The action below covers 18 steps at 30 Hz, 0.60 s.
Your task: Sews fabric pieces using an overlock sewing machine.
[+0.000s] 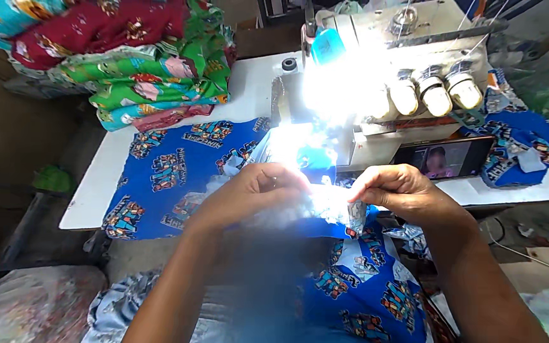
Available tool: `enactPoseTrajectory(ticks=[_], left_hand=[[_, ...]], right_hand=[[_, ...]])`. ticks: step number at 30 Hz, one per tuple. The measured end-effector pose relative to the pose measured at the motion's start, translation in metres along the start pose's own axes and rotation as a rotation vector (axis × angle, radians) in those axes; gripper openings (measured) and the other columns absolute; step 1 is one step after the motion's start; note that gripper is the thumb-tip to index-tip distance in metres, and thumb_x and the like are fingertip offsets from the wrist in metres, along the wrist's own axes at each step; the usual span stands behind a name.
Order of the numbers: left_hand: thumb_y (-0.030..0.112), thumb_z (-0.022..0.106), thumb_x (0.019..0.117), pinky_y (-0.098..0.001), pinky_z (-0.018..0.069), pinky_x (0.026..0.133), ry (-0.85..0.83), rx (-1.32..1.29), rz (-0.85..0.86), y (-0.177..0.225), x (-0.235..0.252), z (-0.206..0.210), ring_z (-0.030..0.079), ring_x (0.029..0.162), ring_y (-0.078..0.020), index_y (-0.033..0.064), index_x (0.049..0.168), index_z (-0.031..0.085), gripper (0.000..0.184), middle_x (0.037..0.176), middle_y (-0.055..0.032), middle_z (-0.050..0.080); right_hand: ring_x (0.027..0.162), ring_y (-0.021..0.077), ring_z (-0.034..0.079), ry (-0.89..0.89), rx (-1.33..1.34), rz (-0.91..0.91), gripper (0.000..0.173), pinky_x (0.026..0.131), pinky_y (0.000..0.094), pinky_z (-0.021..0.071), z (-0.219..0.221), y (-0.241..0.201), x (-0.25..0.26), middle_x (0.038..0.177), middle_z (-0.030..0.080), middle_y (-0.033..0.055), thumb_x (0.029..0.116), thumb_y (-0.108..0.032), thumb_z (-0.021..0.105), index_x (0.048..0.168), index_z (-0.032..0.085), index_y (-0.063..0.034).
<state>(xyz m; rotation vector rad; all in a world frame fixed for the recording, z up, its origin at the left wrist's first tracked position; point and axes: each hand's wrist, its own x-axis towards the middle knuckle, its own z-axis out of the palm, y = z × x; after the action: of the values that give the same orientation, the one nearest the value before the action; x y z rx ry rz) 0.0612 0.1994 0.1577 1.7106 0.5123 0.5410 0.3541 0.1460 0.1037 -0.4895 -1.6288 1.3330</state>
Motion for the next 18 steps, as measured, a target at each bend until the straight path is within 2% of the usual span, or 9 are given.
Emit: enactPoseTrajectory(ticks=[3,6,8,10,12,14,16,18], left_hand=[[0.004,0.059,0.099,-0.0156,0.0581,0.065,-0.066,0.036,-0.003,0.003,0.008,-0.004,0.069,0.075,-0.0015,0.0094,0.103,0.073,0.016,0.092,0.0041,0.074],[-0.001,0.053,0.0954,-0.0141,0.0572,0.065,-0.094,0.136,-0.013,0.006,0.019,-0.01,0.069,0.073,0.0008,0.0085,0.097,0.073,0.022,0.09,0.0055,0.075],[0.002,0.051,0.0942,-0.0128,0.0558,0.063,-0.084,0.305,0.006,0.007,0.024,-0.016,0.067,0.07,0.0032,0.0099,0.093,0.072,0.023,0.086,0.0073,0.074],[0.007,0.047,0.0933,-0.0111,0.0495,0.061,-0.028,0.596,0.039,0.012,0.026,-0.018,0.06,0.068,0.0063,0.013,0.087,0.071,0.025,0.08,0.01,0.068],[0.008,0.044,0.0945,-0.0148,0.0452,0.066,-0.001,0.813,0.065,0.015,0.029,-0.017,0.056,0.072,0.0043,0.014,0.085,0.069,0.027,0.079,0.0089,0.063],[0.011,0.046,0.0943,-0.0185,0.0449,0.067,-0.005,0.915,0.086,0.016,0.032,-0.017,0.057,0.075,0.0019,0.0155,0.084,0.07,0.027,0.08,0.0084,0.064],[0.021,0.052,0.0931,-0.026,0.0473,0.067,-0.014,1.02,0.095,0.013,0.033,-0.017,0.06,0.077,-0.0043,0.0186,0.089,0.071,0.02,0.082,0.0066,0.064],[0.032,0.059,0.0898,-0.034,0.0491,0.064,0.001,1.132,0.111,0.01,0.032,-0.016,0.064,0.078,-0.0136,0.0208,0.098,0.073,0.02,0.085,0.0016,0.066]], right_hand=[[0.087,0.0006,0.069,0.027,-0.032,0.032,0.013,0.079,0.0175,0.0581,-0.004,0.001,0.001,0.096,0.074,-0.0053,0.0996,-0.009,0.063,0.107,0.075,-0.0096],[0.085,0.0012,0.069,0.08,-0.099,0.053,0.015,0.076,0.0164,0.0582,-0.009,-0.002,0.004,0.095,0.074,-0.0037,0.0989,-0.005,0.062,0.105,0.075,-0.0078],[0.085,0.0023,0.069,0.109,-0.143,0.066,0.016,0.076,0.0166,0.0584,-0.011,-0.004,0.005,0.097,0.074,-0.0023,0.1005,-0.004,0.059,0.105,0.073,-0.0068],[0.082,0.0016,0.068,0.151,-0.201,0.093,0.017,0.072,0.0153,0.0574,-0.01,-0.006,0.007,0.096,0.074,-0.003,0.1025,-0.006,0.056,0.104,0.073,-0.0071],[0.078,-0.0001,0.065,0.193,-0.27,0.136,0.018,0.068,0.0132,0.0547,-0.005,-0.007,0.009,0.092,0.072,-0.0054,0.1036,-0.01,0.055,0.102,0.072,-0.0096],[0.079,-0.0002,0.064,0.204,-0.327,0.143,0.015,0.067,0.0138,0.0535,0.0,-0.004,0.011,0.093,0.07,-0.0061,0.1023,-0.013,0.058,0.102,0.072,-0.0104],[0.082,0.0014,0.064,0.217,-0.364,0.137,0.012,0.069,0.0152,0.0556,0.005,0.0,0.013,0.097,0.068,-0.0052,0.0966,-0.015,0.067,0.106,0.074,-0.0107],[0.084,0.0019,0.064,0.243,-0.415,0.141,0.023,0.07,0.0155,0.0562,0.011,0.004,0.013,0.097,0.064,-0.0055,0.0907,-0.018,0.074,0.113,0.075,-0.013]])
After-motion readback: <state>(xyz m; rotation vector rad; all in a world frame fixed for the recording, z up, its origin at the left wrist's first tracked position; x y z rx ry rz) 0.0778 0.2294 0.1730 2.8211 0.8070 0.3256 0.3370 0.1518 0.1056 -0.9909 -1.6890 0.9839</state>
